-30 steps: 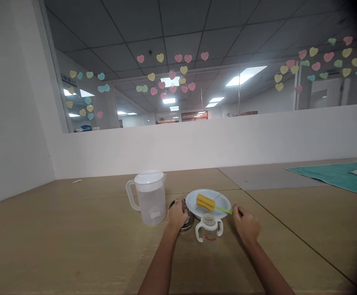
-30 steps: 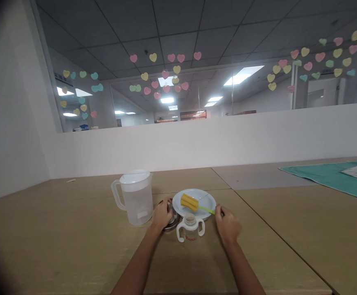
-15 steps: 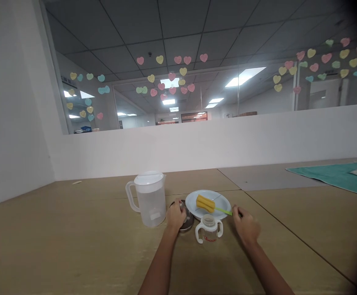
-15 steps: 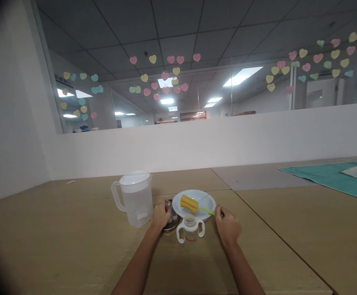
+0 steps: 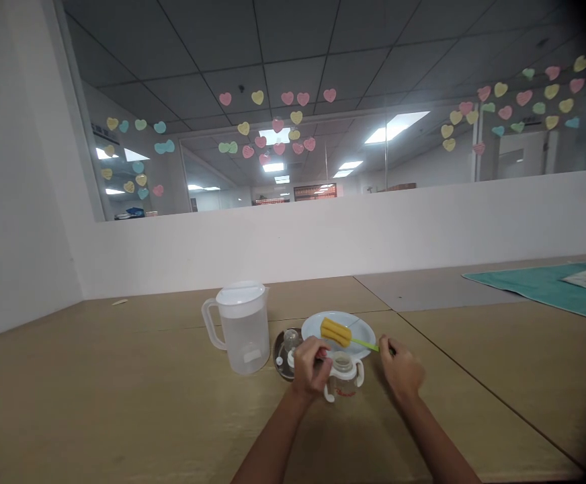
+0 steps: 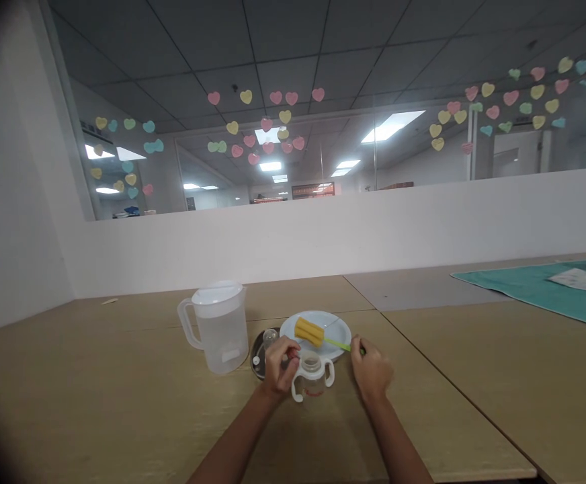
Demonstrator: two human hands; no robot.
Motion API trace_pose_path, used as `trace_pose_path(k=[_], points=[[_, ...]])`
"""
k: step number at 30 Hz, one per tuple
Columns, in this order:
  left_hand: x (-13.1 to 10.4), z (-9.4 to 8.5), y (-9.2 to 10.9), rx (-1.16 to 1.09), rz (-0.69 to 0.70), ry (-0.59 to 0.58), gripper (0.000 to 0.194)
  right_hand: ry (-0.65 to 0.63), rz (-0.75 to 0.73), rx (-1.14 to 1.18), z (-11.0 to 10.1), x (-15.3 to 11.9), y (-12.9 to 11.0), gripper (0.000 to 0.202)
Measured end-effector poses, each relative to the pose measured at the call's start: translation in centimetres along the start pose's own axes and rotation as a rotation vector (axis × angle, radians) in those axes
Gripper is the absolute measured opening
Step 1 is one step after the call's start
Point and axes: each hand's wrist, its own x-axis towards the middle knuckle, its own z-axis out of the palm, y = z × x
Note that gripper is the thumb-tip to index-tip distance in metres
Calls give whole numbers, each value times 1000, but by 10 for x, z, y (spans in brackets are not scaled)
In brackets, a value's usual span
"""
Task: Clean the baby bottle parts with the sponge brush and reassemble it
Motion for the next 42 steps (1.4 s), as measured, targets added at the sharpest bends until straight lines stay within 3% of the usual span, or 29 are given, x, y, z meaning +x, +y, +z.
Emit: trace_pose_path(k=[5,11,18,21,24,28,32,37,42], points=[[-4,20,17,-157,155,-21,37,-17,7,-12,-2,0,-2,36],[-4,33,20,-51,210,-146,69,-65,33,-13,-8,0,-5,36],[-6,39,23,35,227,-144,53,-107,57,21,-8,1,-3,42],[-8,37,20,26,256,-71,55,-92,58,62,-6,2,0,48],[-9,33,14,-4,237,86,58,-52,61,126,-5,2,2,51],[-3,25,6,-95,18,319,59,-4,-15,226,-3,1,4,58],[7,14,3,-125,-164,378,50,17,-140,315,-4,-3,3,65],[11,6,-4,68,-130,358,45,153,-297,354,-5,-5,1,60],[12,5,-18,203,13,336,43,453,-416,264,-2,-2,4,38]])
